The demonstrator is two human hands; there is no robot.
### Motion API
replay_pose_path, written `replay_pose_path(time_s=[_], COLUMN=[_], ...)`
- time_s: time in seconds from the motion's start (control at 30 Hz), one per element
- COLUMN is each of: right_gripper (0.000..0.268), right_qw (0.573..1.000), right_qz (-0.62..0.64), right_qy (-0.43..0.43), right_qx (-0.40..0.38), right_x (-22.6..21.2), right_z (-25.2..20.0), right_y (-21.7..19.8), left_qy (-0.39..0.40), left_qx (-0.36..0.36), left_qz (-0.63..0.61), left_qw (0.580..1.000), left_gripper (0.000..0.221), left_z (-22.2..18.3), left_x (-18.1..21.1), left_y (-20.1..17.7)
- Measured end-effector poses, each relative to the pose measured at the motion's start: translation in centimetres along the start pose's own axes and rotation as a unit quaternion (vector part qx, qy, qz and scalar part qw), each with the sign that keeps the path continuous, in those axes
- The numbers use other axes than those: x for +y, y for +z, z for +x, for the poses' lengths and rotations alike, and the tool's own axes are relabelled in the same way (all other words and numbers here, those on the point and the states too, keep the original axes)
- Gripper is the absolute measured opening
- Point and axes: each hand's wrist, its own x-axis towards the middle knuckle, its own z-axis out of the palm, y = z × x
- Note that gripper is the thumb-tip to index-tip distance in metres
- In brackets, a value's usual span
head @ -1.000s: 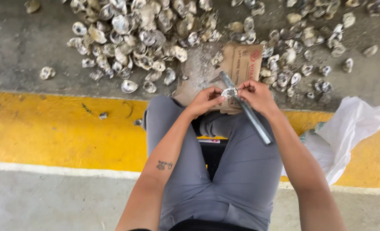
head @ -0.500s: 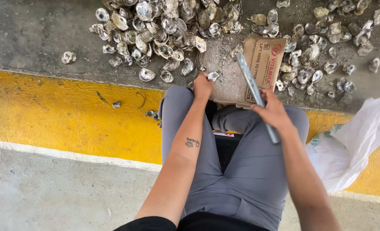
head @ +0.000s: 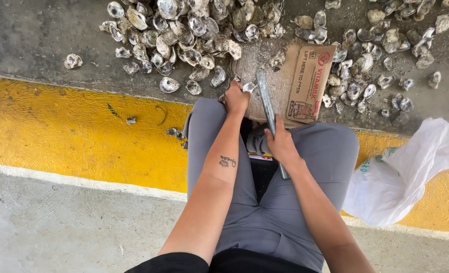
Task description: The person picks up oyster shells from a pile, strikes them with a metal pipe on a cardboard surface, and pries them open by hand. They remove the meat from the shells and place it into a white bag.
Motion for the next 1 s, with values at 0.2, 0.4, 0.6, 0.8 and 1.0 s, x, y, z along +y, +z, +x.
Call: replay_pose_path(time_s=[0.2, 0.4, 0.6, 0.8, 1.0], right_gripper=[0.059, 0.062, 0.062, 0.065, 0.063], right_qw=[0.998, 0.999, 0.999, 0.996, 0.999], right_qz=[0.045, 0.023, 0.033, -0.017, 0.038], right_qy=[0.030, 0.031, 0.005, 0.078, 0.031], right_qx=[0.008, -0.003, 0.030, -0.039, 0.021], right_x=[-4.1, -2.0, -4.8, -2.1, -5.3], right_z=[-0.6, -0.2, -0.8, 0.0, -0.7], right_y=[-2.4, -0.7, -2.6, -0.9, -2.7], left_qy=[0.002, -0.005, -0.027, -0.013, -0.006], left_qx=[0.018, 0.013, 0.015, 0.014, 0.019], left_qz=[-0.029, -0.043, -0.036, -0.056, -0.038], left_qw=[0.999, 0.999, 0.999, 0.998, 0.999], left_gripper=[0.031, 0.030, 0.033, 0.033, 0.033], left_z=[1.1, 2.8, 2.9, 2.6, 2.6], left_x=[-1.1, -2.4, -2.5, -2.3, -2.3], left_y=[0.9, 2.4, 2.5, 2.3, 2.4])
